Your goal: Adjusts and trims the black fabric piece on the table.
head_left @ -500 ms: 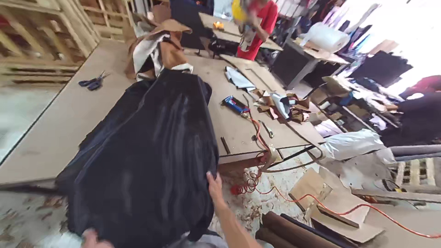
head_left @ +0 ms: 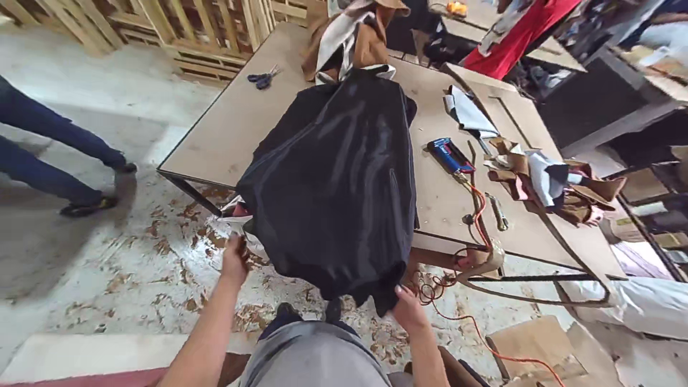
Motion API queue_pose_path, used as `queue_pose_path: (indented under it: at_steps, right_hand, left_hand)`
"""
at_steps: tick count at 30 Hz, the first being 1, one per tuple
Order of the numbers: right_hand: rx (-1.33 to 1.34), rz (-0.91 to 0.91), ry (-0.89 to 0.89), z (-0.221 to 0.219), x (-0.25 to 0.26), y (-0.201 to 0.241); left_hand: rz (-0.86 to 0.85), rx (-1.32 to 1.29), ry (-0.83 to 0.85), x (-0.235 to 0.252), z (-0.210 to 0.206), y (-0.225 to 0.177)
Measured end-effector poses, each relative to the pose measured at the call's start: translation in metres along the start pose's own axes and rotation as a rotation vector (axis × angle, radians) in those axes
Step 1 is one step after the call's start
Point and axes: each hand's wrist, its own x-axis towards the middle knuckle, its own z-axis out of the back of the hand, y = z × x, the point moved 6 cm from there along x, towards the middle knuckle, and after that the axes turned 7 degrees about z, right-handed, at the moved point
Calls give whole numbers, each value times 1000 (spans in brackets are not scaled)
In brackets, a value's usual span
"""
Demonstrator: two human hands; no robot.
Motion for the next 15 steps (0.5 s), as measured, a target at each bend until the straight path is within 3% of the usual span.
queue_pose_path:
  at_steps: [3, 5, 8, 11, 15]
  right_hand:
    - [-363, 104, -306, 23, -22, 19]
    - [-449, 145, -476, 43, -35, 28]
    - [-400, 222, -540, 55, -50, 22]
    - [-366, 259, -506, 49, -58, 14]
    - [-374, 213, -424, 44, -76, 7]
  left_hand:
    - [74, -267, 334, 14, -48, 0]
    - [63, -315, 467, 0, -65, -14]
    - [-27, -92, 358, 0, -38, -28]
    - [-237, 158, 270, 19, 8, -52]
    - [-413, 270, 299, 19, 46, -90]
